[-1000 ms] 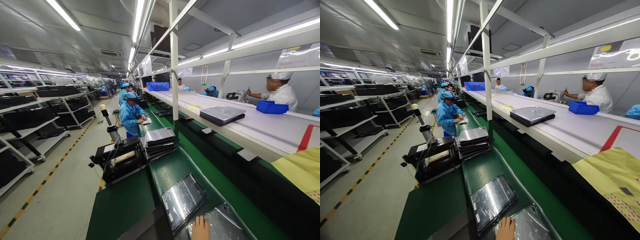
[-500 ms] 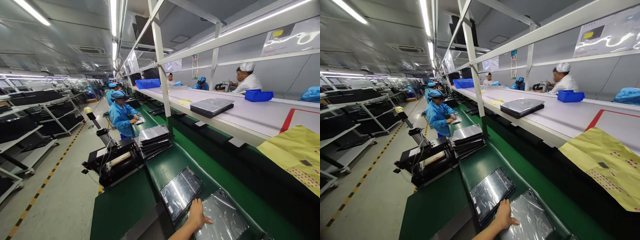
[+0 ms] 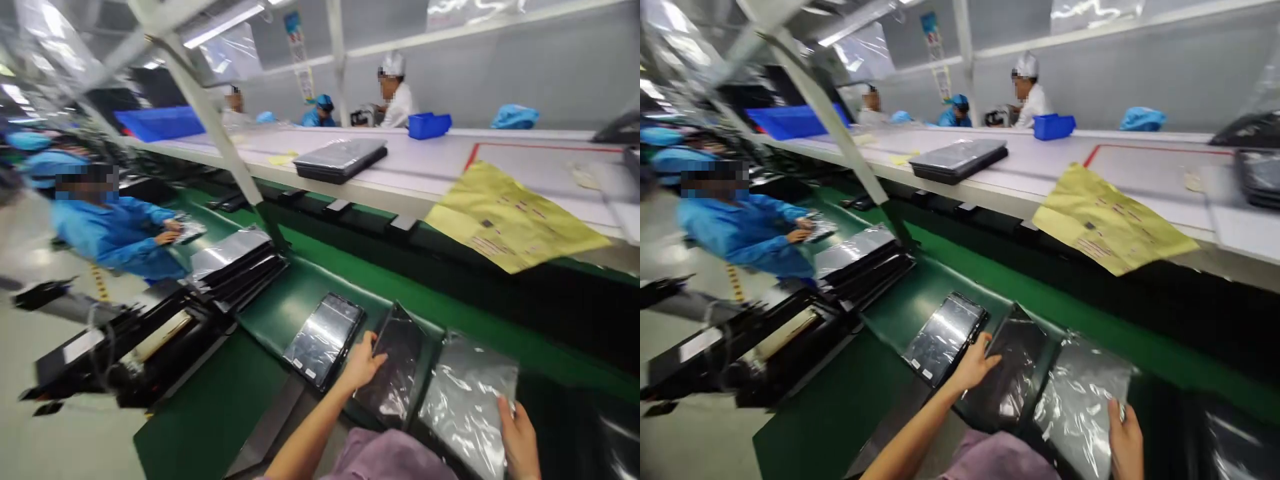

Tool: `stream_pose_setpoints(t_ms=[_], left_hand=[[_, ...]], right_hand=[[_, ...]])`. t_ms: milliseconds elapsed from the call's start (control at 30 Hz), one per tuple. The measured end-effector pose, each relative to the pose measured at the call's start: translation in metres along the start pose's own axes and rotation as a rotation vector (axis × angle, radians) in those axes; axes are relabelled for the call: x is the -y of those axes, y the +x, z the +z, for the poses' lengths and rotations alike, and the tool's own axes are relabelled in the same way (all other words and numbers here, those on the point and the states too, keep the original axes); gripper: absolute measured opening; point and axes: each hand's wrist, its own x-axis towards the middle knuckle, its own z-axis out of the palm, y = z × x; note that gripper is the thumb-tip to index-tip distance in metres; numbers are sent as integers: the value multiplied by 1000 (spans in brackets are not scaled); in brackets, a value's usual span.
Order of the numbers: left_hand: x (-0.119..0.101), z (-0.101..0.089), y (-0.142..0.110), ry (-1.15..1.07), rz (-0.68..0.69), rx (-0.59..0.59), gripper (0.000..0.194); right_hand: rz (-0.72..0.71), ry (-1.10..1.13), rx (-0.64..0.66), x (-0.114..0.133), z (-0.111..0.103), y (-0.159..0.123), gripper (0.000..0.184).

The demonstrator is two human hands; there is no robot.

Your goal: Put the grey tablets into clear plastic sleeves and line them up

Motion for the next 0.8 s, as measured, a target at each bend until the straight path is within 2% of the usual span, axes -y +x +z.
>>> stream_pose_setpoints(t_ms=[100,167,233,300,433,500,600,667,733,800], left_hand=[[-23,-6,-4,-194,170,17,70],[-45,-9,-12,-405,284,26,78],[-69,-9,-25,-546,355,29,78],[-94,-8,-42,-541,439,4,68],[-134,-9,-75,-405,728,-49,39],[-149,-11,-86,-354,859,-63,35],[-162,-11,-95,-311,1038,-144,33],[-164,-7,-96,-337,1159,-179,37],[-164,-5,-96,-404,1244,-173,41],[-163,-8,-97,-404,1236,-76,45]], right_hand=[[46,65,-65,8,-9,-3,78],[35,124,-73,26,-13,-8,84],[4,174,-90,52,-20,-16,87],[-48,236,-91,83,-30,-29,86],[-180,462,6,137,-59,-59,79],[-252,496,-37,153,-74,-72,75],[-310,469,-148,158,-94,-86,50],[-312,459,-139,152,-104,-92,36],[-314,460,-86,143,-110,-97,35],[-328,466,-29,134,-114,-101,41]])
